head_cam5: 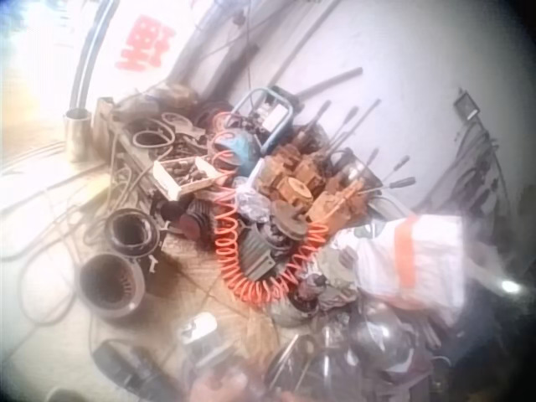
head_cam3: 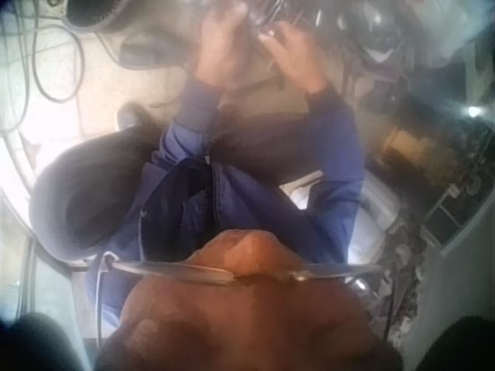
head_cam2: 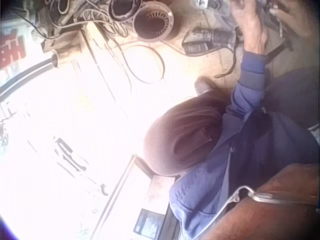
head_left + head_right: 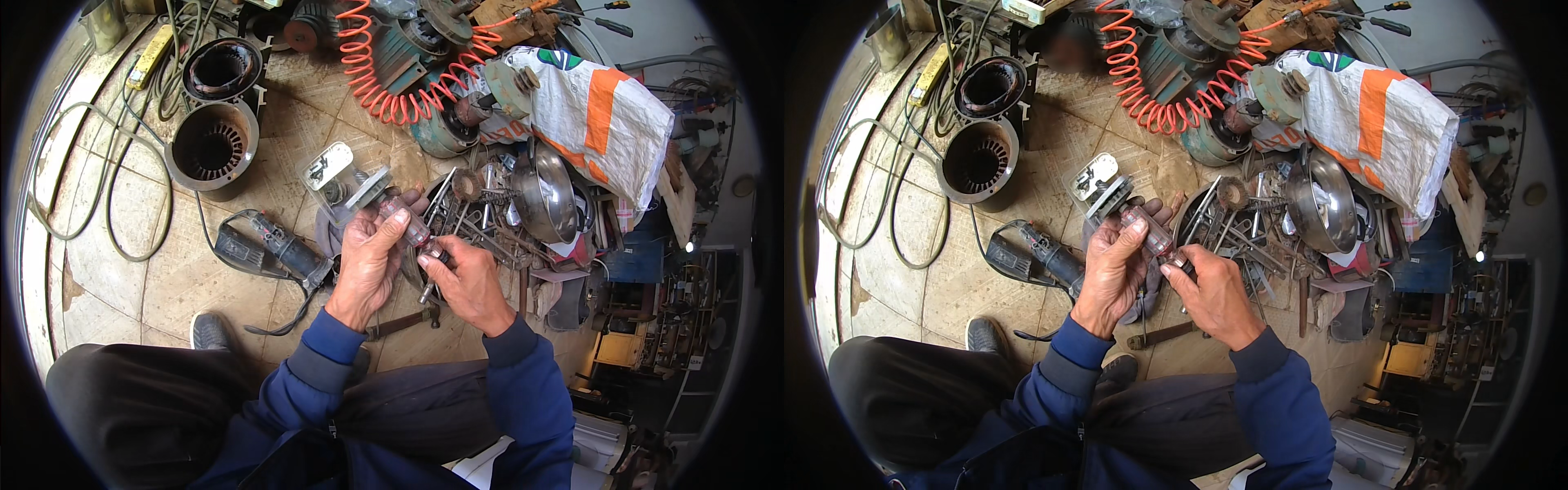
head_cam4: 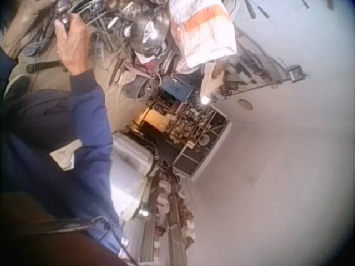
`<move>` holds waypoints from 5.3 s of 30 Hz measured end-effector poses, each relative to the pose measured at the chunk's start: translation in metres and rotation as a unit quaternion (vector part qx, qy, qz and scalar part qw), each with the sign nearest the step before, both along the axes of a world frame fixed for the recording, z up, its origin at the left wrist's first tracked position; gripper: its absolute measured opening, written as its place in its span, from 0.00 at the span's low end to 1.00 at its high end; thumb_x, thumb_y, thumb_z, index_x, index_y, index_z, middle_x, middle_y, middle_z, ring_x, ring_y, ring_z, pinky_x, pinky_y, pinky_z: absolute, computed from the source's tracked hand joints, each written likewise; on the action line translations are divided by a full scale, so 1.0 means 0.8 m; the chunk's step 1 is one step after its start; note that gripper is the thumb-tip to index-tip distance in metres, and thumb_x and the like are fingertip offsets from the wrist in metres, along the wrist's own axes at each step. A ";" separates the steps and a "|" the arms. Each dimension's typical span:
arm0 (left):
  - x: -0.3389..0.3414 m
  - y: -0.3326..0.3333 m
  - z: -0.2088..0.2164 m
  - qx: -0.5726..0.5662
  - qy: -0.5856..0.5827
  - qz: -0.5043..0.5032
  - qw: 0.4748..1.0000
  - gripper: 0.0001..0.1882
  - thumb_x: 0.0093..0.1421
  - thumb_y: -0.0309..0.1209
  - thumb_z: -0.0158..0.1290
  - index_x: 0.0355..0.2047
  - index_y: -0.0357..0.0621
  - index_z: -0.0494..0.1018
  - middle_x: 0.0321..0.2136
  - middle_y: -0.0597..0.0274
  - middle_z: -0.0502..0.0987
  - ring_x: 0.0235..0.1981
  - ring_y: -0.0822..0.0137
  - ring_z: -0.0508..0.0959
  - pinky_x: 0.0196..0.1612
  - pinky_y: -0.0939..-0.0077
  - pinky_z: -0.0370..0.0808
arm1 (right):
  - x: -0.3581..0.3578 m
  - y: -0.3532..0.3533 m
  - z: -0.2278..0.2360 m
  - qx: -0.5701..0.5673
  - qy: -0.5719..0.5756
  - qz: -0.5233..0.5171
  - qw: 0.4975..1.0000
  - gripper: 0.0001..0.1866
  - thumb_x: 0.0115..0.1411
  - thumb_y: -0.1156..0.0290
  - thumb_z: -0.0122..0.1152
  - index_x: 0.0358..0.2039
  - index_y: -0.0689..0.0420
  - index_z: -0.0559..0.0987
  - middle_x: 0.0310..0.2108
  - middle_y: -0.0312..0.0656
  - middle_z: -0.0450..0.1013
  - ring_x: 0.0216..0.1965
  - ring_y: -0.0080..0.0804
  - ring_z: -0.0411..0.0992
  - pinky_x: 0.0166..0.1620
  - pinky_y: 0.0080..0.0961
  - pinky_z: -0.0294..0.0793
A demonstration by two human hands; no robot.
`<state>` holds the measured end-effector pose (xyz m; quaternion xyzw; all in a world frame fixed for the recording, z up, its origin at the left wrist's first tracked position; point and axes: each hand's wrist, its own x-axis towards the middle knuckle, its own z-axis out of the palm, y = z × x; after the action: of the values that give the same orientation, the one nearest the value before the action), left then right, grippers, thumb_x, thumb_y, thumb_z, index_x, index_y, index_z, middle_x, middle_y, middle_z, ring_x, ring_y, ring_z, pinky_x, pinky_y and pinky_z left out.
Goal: The person assembles a small electric motor by inserting a rotor into a stator housing and attaching a metal end cap. They handle the components by hand, aligning and pressing parts together in a cluttered workshop.
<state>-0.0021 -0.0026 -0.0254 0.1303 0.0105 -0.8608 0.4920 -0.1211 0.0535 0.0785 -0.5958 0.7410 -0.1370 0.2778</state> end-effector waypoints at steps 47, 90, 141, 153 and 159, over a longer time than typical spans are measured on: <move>0.016 -0.003 0.028 -0.078 -0.155 -0.070 0.982 0.24 0.62 0.35 0.63 0.54 0.32 0.72 0.40 0.65 0.77 0.38 0.78 0.74 0.40 0.77 0.73 | -0.005 0.004 0.003 0.112 -0.124 -0.018 0.986 0.13 0.65 0.68 0.62 0.35 0.67 0.77 0.22 0.38 0.73 0.24 0.21 0.73 0.28 0.22 0.73; 0.022 -0.005 -0.002 -0.058 0.067 -0.096 0.991 0.24 0.64 0.25 0.56 0.58 0.31 0.64 0.55 0.39 0.74 0.57 0.47 0.76 0.60 0.54 0.78 | 0.018 -0.001 0.017 -0.056 0.034 -0.009 0.998 0.13 0.55 0.74 0.70 0.37 0.67 0.77 0.28 0.53 0.76 0.29 0.48 0.77 0.33 0.35 0.75; 0.017 -0.004 -0.008 -0.025 0.069 -0.078 0.994 0.21 0.64 0.23 0.55 0.55 0.32 0.63 0.58 0.36 0.69 0.59 0.45 0.74 0.57 0.53 0.79 | -0.006 -0.003 0.014 0.083 -0.241 -0.149 0.956 0.21 0.70 0.66 0.46 0.51 0.73 0.74 0.30 0.42 0.77 0.25 0.23 0.75 0.30 0.22 0.77; 0.018 -0.005 -0.011 -0.014 0.094 -0.076 0.993 0.22 0.62 0.21 0.52 0.56 0.31 0.63 0.58 0.35 0.69 0.62 0.42 0.71 0.60 0.49 0.76 | -0.007 -0.002 0.013 0.068 -0.231 -0.145 0.960 0.21 0.70 0.68 0.46 0.51 0.73 0.75 0.28 0.43 0.77 0.26 0.23 0.76 0.31 0.21 0.76; 0.017 -0.004 -0.016 -0.013 0.131 -0.065 0.989 0.22 0.59 0.20 0.52 0.55 0.33 0.65 0.59 0.36 0.69 0.64 0.41 0.68 0.62 0.46 0.72 | -0.004 -0.003 0.014 0.054 -0.222 -0.136 0.964 0.20 0.69 0.68 0.46 0.52 0.73 0.75 0.26 0.42 0.77 0.27 0.23 0.76 0.32 0.22 0.76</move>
<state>0.0113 -0.0056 -0.0380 0.0104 0.0548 -0.9007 0.4309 -0.1243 0.0511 0.0900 -0.4279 0.7409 -0.2622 0.4463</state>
